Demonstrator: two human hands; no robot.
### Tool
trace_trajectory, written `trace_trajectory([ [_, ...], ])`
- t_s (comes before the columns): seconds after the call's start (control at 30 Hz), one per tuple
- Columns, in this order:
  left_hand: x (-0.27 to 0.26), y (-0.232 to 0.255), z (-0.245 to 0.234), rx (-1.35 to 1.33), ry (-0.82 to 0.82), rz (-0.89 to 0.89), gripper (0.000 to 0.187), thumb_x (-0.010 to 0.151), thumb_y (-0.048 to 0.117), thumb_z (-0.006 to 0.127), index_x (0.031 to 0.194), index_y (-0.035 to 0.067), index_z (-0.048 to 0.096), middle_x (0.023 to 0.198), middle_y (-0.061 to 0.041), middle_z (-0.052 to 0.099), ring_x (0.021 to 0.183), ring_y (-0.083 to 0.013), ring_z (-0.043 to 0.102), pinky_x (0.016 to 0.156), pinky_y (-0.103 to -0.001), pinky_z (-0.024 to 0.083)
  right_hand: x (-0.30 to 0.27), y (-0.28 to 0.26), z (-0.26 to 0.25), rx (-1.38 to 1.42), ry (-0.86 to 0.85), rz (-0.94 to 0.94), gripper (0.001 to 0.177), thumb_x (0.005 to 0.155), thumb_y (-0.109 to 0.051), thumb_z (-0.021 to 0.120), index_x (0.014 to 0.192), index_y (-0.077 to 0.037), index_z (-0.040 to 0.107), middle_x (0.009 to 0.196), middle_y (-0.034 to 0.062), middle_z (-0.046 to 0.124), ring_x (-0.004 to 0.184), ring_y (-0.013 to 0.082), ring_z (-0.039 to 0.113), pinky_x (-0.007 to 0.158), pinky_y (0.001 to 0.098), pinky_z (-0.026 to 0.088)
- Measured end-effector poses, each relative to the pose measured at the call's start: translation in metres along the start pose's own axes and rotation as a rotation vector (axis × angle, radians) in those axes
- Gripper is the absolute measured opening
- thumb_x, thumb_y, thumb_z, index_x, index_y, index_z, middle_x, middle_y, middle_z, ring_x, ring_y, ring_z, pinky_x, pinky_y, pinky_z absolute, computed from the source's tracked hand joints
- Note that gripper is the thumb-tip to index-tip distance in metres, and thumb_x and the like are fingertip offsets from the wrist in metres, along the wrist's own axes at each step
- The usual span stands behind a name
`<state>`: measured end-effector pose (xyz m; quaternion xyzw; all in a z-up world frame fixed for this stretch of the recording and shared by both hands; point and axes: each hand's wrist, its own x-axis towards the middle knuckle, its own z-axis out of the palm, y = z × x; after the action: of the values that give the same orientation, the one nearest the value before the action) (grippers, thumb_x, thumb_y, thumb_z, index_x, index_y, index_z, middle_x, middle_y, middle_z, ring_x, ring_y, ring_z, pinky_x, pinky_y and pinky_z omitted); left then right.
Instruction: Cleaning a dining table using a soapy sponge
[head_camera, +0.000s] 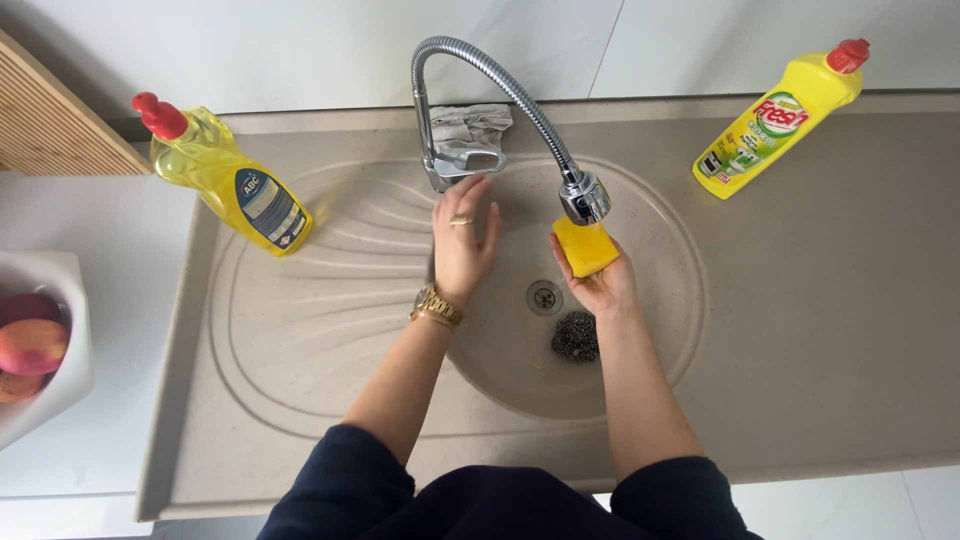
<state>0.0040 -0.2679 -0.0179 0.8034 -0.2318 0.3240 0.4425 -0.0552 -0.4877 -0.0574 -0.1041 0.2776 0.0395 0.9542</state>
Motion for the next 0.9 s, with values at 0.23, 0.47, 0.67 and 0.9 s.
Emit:
trace_trajectory([
  [0.23,-0.016,-0.065,0.069,0.386,-0.314,0.003,0.060,0.098,0.016,0.054,0.157,0.012,0.042,0.170,-0.005,0.031,0.157,-0.0210,0.030,0.126,-0.054,0.018,-0.017,-0.006,-0.018,-0.047,0.140,-0.007,0.036,0.097,-0.034,0.058,0.115,-0.004,0.068,0.117,0.0198,0.072,0.106,0.0361,0.072,0.096,0.0502,0.058],
  [0.47,-0.023,-0.071,0.073,0.433,-0.387,-0.017,0.071,0.094,0.013,0.053,0.162,0.014,0.034,0.172,-0.003,0.026,0.158,-0.0186,0.026,0.128,-0.054,0.016,0.039,-0.016,-0.031,-0.059,0.200,-0.076,0.036,0.098,-0.040,0.055,0.120,-0.012,0.061,0.116,0.0140,0.069,0.106,0.0295,0.071,0.098,0.0470,0.058],
  [0.67,-0.028,-0.082,0.081,0.493,-0.459,-0.018,0.074,0.092,0.017,0.051,0.164,0.017,0.031,0.173,0.000,0.023,0.159,-0.0163,0.021,0.128,-0.056,0.012,0.106,-0.040,-0.071,-0.126,0.132,-0.056,0.028,0.092,-0.033,0.045,0.068,-0.019,0.050,0.064,-0.0008,0.044,0.058,0.0214,0.052,0.052,0.0361,0.035],
  [0.9,-0.038,-0.073,0.090,0.690,-0.637,0.043,0.077,0.091,0.019,0.054,0.163,0.011,0.028,0.173,-0.006,0.018,0.160,-0.0201,0.012,0.127,-0.062,0.006,0.094,-0.060,-0.080,-0.079,0.191,-0.057,0.032,0.082,-0.042,0.046,0.056,-0.025,0.043,0.055,-0.0106,0.028,0.050,0.0100,0.037,0.046,0.0265,0.020],
])
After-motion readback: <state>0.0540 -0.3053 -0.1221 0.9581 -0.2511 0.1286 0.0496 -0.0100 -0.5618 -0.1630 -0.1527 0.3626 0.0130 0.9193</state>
